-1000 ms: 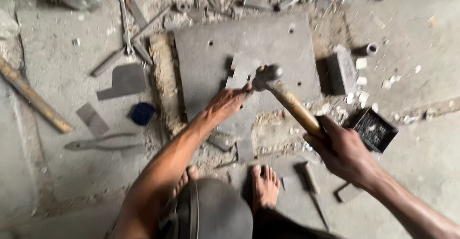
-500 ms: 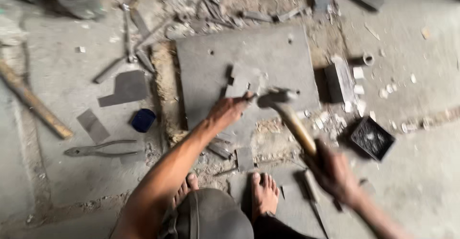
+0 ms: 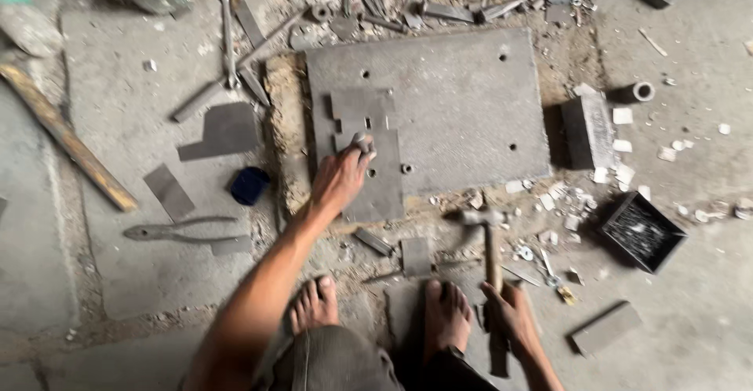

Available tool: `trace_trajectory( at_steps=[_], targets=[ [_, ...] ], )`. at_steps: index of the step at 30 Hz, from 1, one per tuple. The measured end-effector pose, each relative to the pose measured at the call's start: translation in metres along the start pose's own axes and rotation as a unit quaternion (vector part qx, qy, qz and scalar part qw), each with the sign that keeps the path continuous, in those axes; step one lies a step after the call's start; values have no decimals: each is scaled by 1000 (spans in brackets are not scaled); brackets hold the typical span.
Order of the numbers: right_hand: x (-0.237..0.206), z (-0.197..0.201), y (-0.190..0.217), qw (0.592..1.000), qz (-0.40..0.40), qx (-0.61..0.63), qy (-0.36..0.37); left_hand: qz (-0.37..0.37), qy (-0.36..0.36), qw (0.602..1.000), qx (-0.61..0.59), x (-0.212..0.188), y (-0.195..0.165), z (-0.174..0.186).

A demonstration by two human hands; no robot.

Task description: The person is working on a metal plate on a concrete floor, using a hammer and a punch to create indentations and shape the metal. They repeatedly position the punch, strike it with the hammer, and inspect the plate, occasionally flipping it over to work on different areas.

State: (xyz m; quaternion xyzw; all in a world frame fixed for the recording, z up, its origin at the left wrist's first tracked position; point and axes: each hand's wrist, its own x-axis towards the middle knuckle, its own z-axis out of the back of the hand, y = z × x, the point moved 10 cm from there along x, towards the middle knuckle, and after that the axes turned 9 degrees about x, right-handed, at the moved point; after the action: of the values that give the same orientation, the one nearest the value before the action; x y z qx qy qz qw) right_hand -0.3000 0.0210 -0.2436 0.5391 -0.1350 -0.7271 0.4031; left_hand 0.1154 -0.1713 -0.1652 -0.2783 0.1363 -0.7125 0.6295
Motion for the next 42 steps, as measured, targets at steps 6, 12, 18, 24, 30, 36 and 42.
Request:
trace_trajectory(
  at_steps=[6, 12, 18, 24, 30, 36, 42],
  targets=[
    [15, -22, 93, 990, 142, -7, -26, 326, -3, 938, -122, -86, 60, 11],
    [60, -142, 149, 979, 122, 126, 100, 413, 138, 900, -5, -168, 66, -27],
    [60, -130, 156, 966, 121, 209, 97, 341, 71, 924, -161, -151, 44, -37],
    [58, -89, 157, 946, 113, 297, 70, 305, 100, 929, -183, -129, 5, -45],
    [78, -86, 156, 943, 114, 308, 60, 324, 102, 924, -175, -117, 13, -66],
    [95, -82, 161, 947, 90, 305, 38, 332, 86, 922, -179, -109, 28, -81],
    [93, -90, 169, 944, 127, 298, 55, 315, 96, 932, -153, -104, 26, -74]
  ],
)
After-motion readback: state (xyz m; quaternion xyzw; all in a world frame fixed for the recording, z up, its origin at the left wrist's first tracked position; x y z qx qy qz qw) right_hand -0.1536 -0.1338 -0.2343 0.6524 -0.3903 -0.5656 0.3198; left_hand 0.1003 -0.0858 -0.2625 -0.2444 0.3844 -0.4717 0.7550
